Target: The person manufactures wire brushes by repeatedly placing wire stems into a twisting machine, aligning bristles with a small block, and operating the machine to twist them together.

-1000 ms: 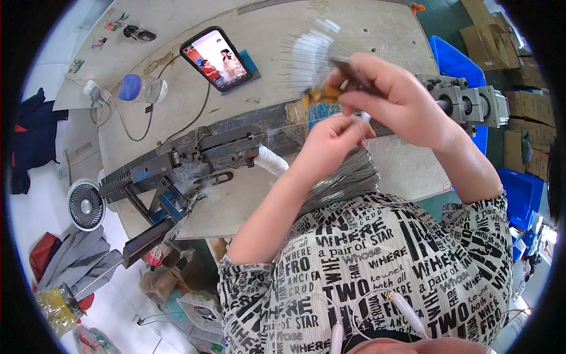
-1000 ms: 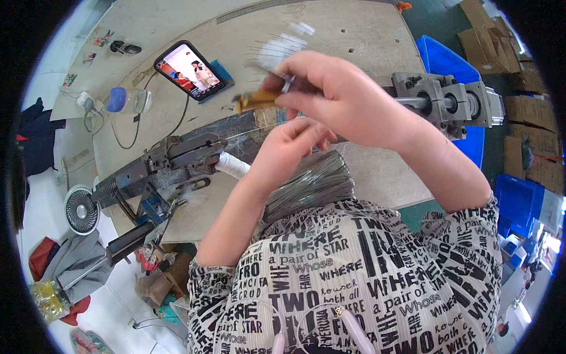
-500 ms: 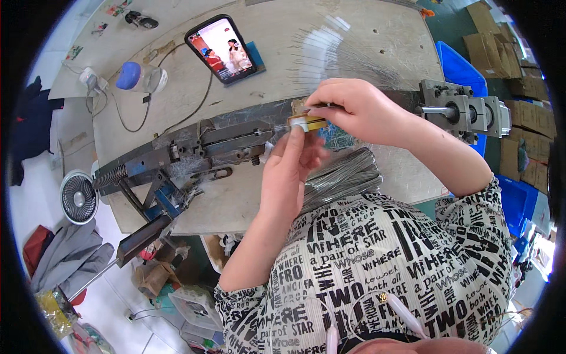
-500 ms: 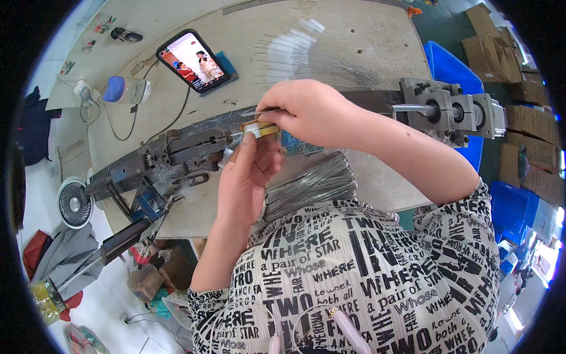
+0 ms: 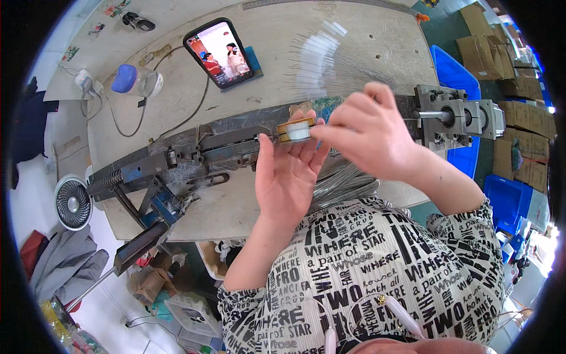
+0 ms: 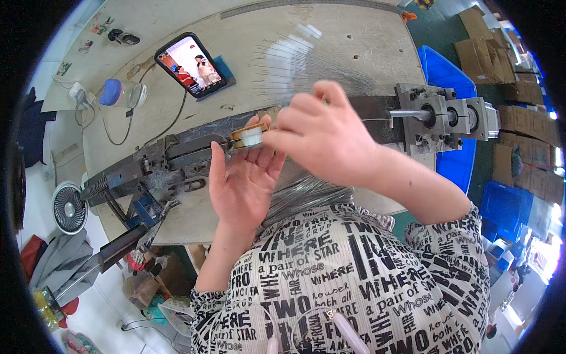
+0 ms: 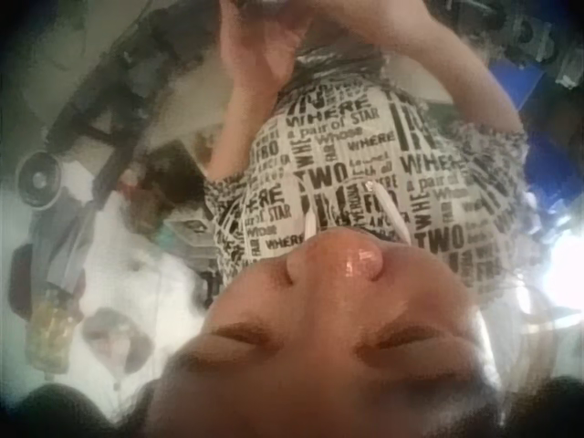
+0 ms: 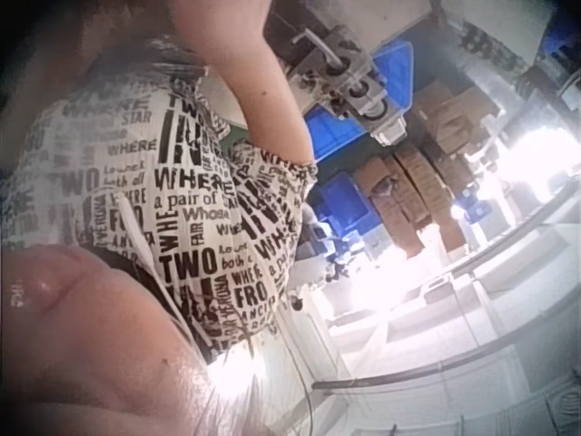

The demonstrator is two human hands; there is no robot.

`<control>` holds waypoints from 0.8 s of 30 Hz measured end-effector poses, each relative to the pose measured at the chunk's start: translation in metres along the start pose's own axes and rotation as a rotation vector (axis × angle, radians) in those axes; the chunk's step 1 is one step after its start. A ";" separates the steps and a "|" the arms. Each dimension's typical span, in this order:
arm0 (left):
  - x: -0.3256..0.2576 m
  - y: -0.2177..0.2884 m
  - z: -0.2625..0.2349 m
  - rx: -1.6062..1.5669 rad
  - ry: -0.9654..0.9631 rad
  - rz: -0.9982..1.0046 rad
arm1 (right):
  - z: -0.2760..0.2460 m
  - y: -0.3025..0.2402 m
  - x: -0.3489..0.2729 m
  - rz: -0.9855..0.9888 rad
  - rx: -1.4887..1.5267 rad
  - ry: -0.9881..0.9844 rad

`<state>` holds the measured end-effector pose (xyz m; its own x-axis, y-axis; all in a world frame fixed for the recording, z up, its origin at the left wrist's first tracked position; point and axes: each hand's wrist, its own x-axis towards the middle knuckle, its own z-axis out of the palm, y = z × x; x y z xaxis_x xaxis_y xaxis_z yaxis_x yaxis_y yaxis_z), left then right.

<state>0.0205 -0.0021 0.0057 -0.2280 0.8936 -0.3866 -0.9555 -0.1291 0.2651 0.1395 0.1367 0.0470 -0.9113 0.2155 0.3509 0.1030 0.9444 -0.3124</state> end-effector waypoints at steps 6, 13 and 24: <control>0.001 0.003 0.000 -0.011 0.006 -0.029 | -0.006 0.009 0.006 -0.012 -0.142 -0.001; 0.001 0.002 0.000 -0.012 0.022 -0.013 | -0.005 0.016 0.002 -0.037 -0.116 -0.003; 0.002 0.003 -0.004 -0.069 0.005 -0.010 | -0.002 0.012 0.008 -0.134 -0.169 0.016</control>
<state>0.0161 -0.0023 0.0019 -0.2196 0.8929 -0.3931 -0.9682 -0.1499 0.2003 0.1343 0.1498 0.0478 -0.9150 0.0880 0.3936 0.0483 0.9928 -0.1096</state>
